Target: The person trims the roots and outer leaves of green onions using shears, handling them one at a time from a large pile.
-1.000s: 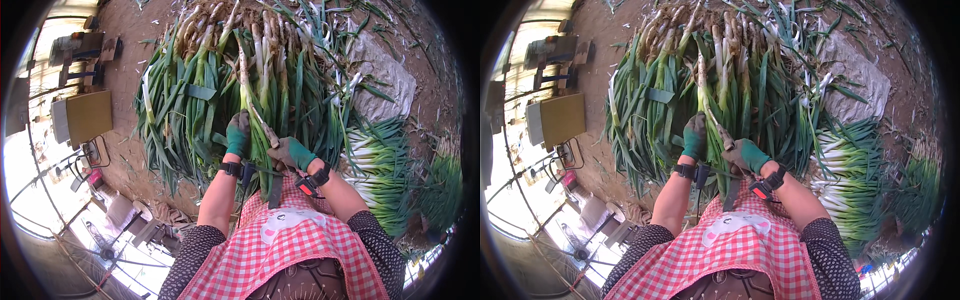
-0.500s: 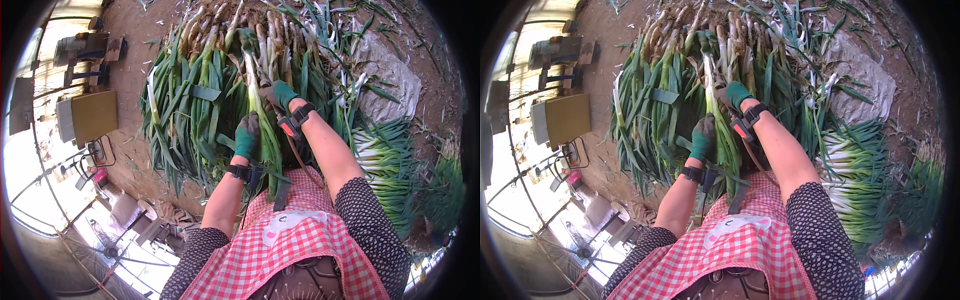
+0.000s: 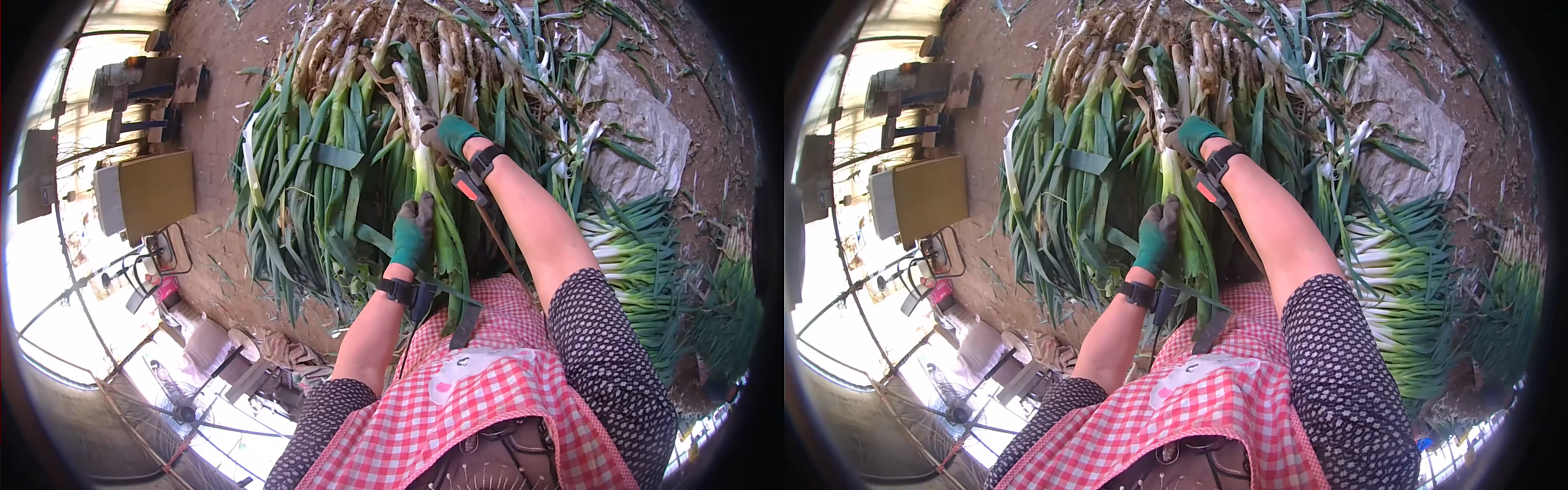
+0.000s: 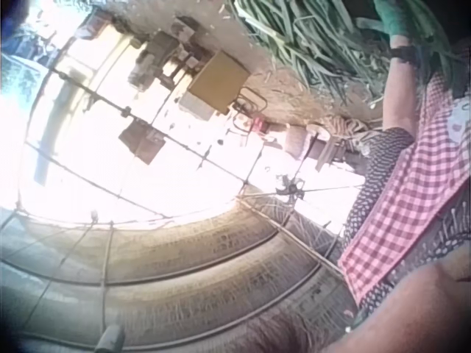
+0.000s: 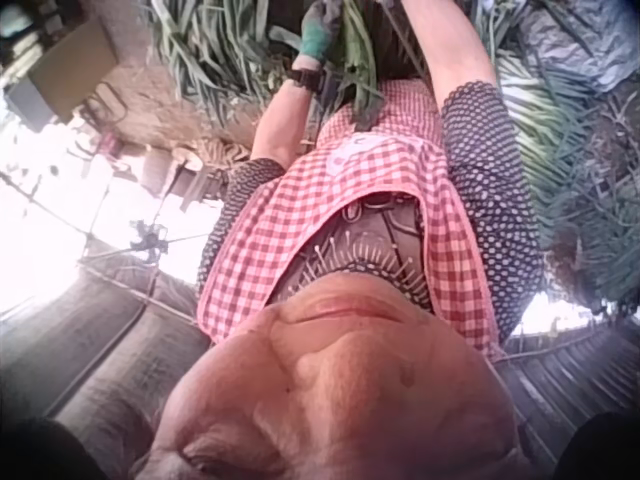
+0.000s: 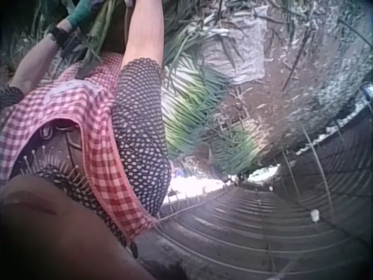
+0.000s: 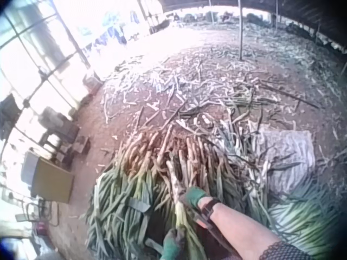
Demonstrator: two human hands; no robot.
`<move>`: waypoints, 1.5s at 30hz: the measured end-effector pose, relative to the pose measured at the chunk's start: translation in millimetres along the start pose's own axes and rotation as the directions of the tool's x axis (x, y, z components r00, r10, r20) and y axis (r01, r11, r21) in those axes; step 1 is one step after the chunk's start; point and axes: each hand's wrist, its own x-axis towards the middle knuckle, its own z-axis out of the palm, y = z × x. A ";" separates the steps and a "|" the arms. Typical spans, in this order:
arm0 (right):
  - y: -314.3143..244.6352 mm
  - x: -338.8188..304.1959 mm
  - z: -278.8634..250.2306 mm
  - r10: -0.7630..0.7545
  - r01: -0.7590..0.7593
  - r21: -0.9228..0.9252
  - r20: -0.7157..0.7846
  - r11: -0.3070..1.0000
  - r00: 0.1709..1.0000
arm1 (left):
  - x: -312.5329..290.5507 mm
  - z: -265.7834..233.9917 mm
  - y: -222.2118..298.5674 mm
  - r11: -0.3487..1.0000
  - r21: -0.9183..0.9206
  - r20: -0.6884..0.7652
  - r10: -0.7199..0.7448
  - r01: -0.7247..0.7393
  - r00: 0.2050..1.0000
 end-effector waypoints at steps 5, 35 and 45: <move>57.7 -68.6 43.3 -0.138 0.146 -0.065 0.108 0.987 0.985 | 3.4 -4.8 -22.3 0.807 -0.589 -0.018 -0.057 0.036 0.998; 135.6 -41.4 63.1 -0.296 -0.520 0.749 0.430 -0.410 0.853 | 79.9 17.8 -46.6 0.954 -0.131 0.109 0.285 -0.271 0.952; 182.0 -284.4 -126.1 -0.545 0.692 0.166 -0.499 0.702 0.673 | 101.2 38.0 -16.2 0.875 0.444 -0.138 0.278 -0.191 0.951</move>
